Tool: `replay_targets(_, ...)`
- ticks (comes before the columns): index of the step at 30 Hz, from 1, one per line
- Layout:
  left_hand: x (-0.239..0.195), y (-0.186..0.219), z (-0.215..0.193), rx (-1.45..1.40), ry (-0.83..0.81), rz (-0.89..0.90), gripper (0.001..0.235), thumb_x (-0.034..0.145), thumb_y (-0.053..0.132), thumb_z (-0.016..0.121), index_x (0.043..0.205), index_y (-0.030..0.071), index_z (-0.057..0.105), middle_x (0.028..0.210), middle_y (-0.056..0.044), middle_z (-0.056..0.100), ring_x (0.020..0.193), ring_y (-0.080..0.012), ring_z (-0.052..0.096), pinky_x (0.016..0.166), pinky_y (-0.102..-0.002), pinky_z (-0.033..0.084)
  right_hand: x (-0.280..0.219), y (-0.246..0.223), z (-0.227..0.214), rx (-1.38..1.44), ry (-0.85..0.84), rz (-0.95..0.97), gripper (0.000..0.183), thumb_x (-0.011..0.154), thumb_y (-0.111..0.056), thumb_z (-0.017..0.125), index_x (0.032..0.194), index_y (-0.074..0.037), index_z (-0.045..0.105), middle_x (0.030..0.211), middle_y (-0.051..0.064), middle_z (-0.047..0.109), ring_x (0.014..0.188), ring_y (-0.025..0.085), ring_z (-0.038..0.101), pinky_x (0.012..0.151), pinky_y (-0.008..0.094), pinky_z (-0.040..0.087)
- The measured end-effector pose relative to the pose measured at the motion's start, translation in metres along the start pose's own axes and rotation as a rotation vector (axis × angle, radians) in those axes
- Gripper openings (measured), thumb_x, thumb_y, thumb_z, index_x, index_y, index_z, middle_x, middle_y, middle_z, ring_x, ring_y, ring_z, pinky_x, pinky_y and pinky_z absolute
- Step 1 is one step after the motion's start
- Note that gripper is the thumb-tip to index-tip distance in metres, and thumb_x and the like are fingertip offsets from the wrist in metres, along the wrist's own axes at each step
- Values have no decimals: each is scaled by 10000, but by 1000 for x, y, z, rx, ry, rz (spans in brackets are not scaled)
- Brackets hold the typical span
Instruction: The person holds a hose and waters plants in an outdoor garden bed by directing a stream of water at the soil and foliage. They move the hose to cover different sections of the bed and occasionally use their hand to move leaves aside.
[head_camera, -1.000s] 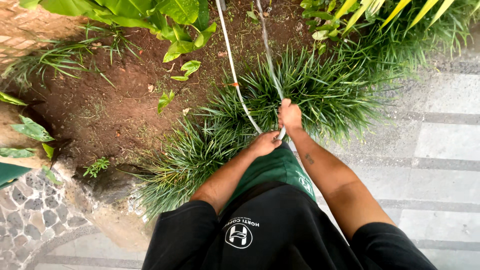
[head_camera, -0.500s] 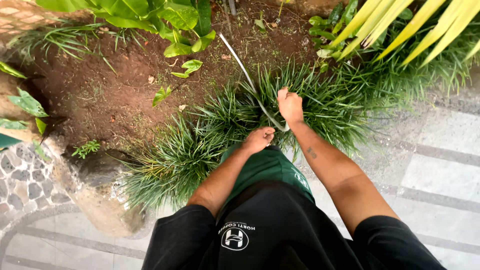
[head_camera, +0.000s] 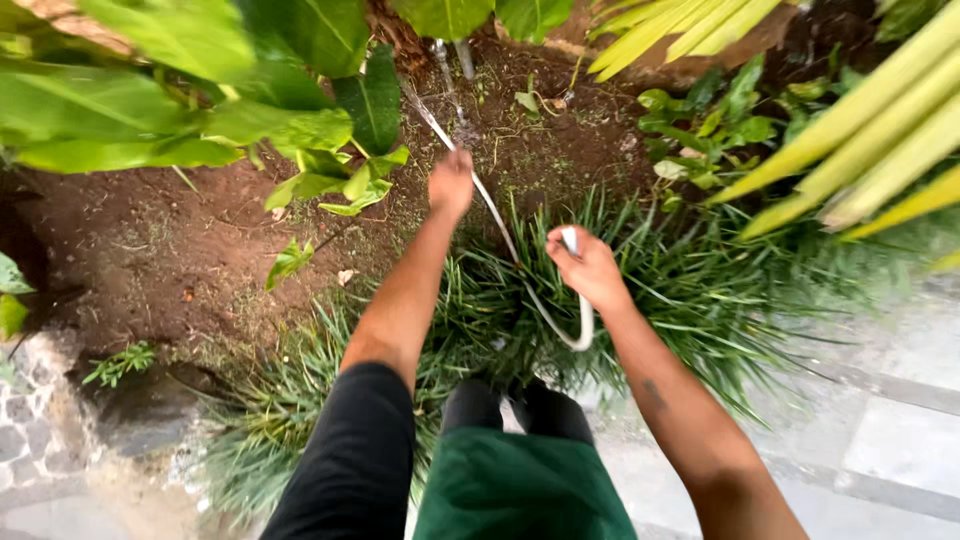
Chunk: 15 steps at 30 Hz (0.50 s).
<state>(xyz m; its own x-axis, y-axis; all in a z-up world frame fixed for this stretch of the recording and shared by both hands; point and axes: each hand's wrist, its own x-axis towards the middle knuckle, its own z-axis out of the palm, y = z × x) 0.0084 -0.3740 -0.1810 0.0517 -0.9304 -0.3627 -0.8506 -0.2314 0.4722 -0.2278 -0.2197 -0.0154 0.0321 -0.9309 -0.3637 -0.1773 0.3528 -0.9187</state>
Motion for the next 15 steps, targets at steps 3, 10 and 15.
replay_targets(3, 132, 4, -37, -306, 297, -105, 536, 1055, 368, 429, 1529, 125, 374, 768, -94, 636, 567, -273, 602, 530, -460, 512, -8, 11, -7, 355, -133, 309, 213, 1005, -162, 559, 1141, -25, 648, 640, -36, 439, 459, 67, 354, 389, 267, 272)
replay_targets(10, 238, -2, -40, -325, 1130, 74, 118, 745, 202, 721, 711, 89, 714, 683, -142, 730, 631, -306, 702, 568, -440, 549, -56, 61, -70, 503, 75, 444, 176, 980, -179, 613, 1072, -29, 605, 615, -51, 406, 459, 59, 319, 379, 247, 244)
replay_targets(15, 268, -8, -85, -1090, 639, -83, 315, 886, 299, 673, 663, 83, 619, 607, -86, 683, 548, -227, 605, 543, -459, 440, -98, 89, -129, -50, 479, 370, 250, 1015, -280, 668, 975, -35, 641, 669, -29, 493, 543, 74, 436, 463, 247, 329)
